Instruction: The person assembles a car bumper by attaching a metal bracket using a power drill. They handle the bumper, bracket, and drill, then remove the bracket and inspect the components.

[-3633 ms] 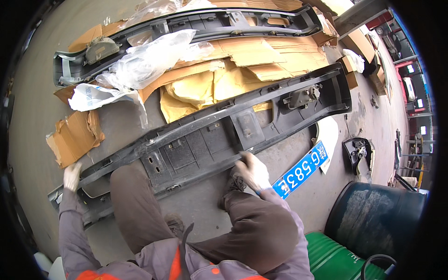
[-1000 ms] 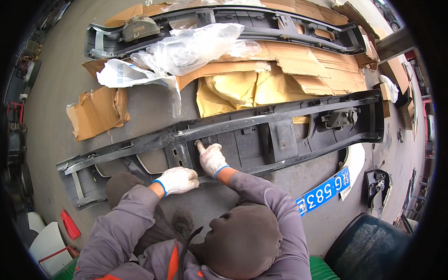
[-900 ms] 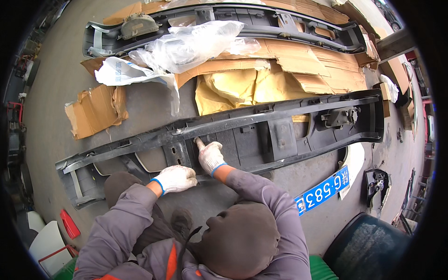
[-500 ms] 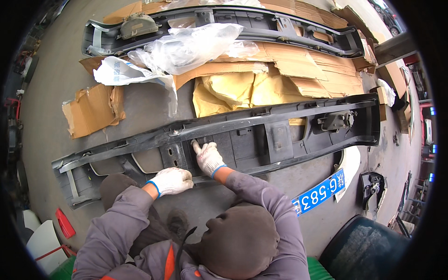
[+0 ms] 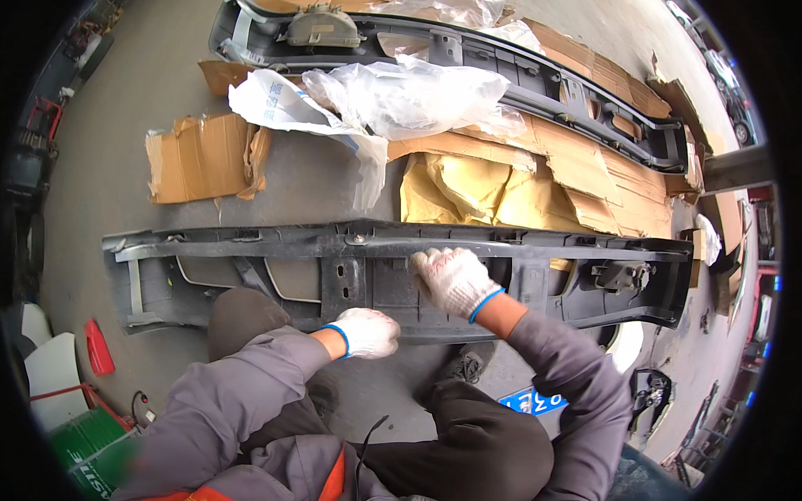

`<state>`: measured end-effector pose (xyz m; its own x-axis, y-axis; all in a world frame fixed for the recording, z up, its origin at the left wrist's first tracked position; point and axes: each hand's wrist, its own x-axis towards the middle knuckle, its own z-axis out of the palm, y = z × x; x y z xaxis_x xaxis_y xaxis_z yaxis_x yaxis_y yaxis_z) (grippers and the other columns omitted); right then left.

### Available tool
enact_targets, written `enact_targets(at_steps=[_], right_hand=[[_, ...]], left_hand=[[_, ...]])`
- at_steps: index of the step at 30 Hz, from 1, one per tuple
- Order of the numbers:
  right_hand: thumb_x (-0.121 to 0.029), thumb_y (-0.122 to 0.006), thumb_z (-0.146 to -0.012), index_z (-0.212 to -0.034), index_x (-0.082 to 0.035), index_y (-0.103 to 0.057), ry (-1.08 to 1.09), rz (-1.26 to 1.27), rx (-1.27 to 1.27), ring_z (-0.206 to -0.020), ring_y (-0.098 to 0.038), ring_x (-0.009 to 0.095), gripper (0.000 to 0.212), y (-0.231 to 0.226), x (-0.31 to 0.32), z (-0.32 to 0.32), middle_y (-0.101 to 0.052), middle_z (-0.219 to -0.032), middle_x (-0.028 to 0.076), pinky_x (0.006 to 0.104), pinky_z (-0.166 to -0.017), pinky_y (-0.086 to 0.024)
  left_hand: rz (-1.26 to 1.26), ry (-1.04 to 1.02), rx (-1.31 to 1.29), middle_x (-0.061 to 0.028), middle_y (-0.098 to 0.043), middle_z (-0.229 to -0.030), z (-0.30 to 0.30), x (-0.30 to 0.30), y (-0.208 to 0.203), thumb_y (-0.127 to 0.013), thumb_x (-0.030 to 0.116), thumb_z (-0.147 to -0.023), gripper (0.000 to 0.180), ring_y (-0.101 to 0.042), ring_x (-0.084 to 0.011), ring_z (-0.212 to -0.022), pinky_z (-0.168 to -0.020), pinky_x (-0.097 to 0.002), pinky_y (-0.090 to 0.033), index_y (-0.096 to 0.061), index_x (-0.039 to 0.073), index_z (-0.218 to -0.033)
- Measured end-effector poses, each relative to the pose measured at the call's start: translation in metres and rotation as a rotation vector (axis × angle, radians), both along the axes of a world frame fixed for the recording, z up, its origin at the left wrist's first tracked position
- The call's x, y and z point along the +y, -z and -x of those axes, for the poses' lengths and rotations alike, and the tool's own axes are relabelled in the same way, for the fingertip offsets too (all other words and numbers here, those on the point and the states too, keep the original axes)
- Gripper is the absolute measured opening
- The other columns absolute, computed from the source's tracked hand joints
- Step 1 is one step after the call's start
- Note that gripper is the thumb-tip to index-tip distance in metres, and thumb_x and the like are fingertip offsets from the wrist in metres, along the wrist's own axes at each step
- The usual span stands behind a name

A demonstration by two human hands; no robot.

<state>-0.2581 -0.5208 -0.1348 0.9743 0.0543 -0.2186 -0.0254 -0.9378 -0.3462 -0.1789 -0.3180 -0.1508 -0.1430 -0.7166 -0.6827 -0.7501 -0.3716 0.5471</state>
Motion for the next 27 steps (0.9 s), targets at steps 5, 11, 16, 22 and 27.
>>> enact_targets(at_steps=[5,11,16,22,27], right_hand=[[-0.030,-0.057,-0.096,-0.102,-0.002,-0.070,-0.014,0.185,0.372,-0.089,-0.075,0.038,0.032,-0.004,0.005,-0.078,-0.075,-0.093,0.021,0.0488,-0.078,-0.060],[-0.041,-0.052,-0.101,-0.104,-0.002,-0.075,0.199,-0.004,0.306,-0.104,-0.072,0.039,0.046,0.092,0.047,-0.136,-0.074,-0.108,0.023,0.0492,-0.089,-0.056],[-0.039,-0.049,-0.101,-0.107,-0.011,-0.080,0.087,0.212,0.476,-0.107,-0.073,0.034,0.041,0.104,0.072,-0.163,-0.075,-0.114,0.017,0.0458,-0.086,-0.058],[-0.035,-0.049,-0.100,-0.102,-0.011,-0.079,-0.034,0.237,0.418,-0.099,-0.074,0.037,0.038,0.118,0.066,-0.164,-0.077,-0.103,0.017,0.0488,-0.085,-0.058],[-0.023,-0.059,-0.090,-0.085,-0.010,-0.078,-0.151,0.294,0.295,-0.074,-0.075,0.033,0.023,0.139,0.060,-0.159,-0.076,-0.083,0.014,0.0464,-0.061,-0.059]], left_hand=[[0.097,0.017,0.083,-0.0227,-0.073,-0.117,0.029,-0.018,0.000,-0.051,0.025,-0.088,0.038,-0.070,-0.0373,-0.112,-0.095,-0.0487,-0.055,-0.076,0.003,-0.107],[0.110,-0.012,0.150,-0.0223,-0.073,-0.117,0.031,-0.029,-0.021,-0.050,0.020,-0.090,0.038,-0.071,-0.0373,-0.110,-0.092,-0.0498,-0.056,-0.075,0.002,-0.111],[0.085,-0.063,0.125,-0.0215,-0.074,-0.114,0.016,-0.010,-0.021,-0.050,0.019,-0.090,0.036,-0.072,-0.0366,-0.108,-0.091,-0.0488,-0.056,-0.076,0.002,-0.109],[0.110,-0.075,0.119,-0.0212,-0.074,-0.116,0.013,-0.009,-0.029,-0.052,0.018,-0.088,0.035,-0.072,-0.0358,-0.110,-0.090,-0.0483,-0.057,-0.077,0.004,-0.109],[0.077,-0.067,0.103,-0.0175,-0.076,-0.116,0.016,-0.013,-0.029,-0.061,0.025,-0.089,0.033,-0.073,-0.0334,-0.108,-0.087,-0.0472,-0.058,-0.079,0.008,-0.111]])
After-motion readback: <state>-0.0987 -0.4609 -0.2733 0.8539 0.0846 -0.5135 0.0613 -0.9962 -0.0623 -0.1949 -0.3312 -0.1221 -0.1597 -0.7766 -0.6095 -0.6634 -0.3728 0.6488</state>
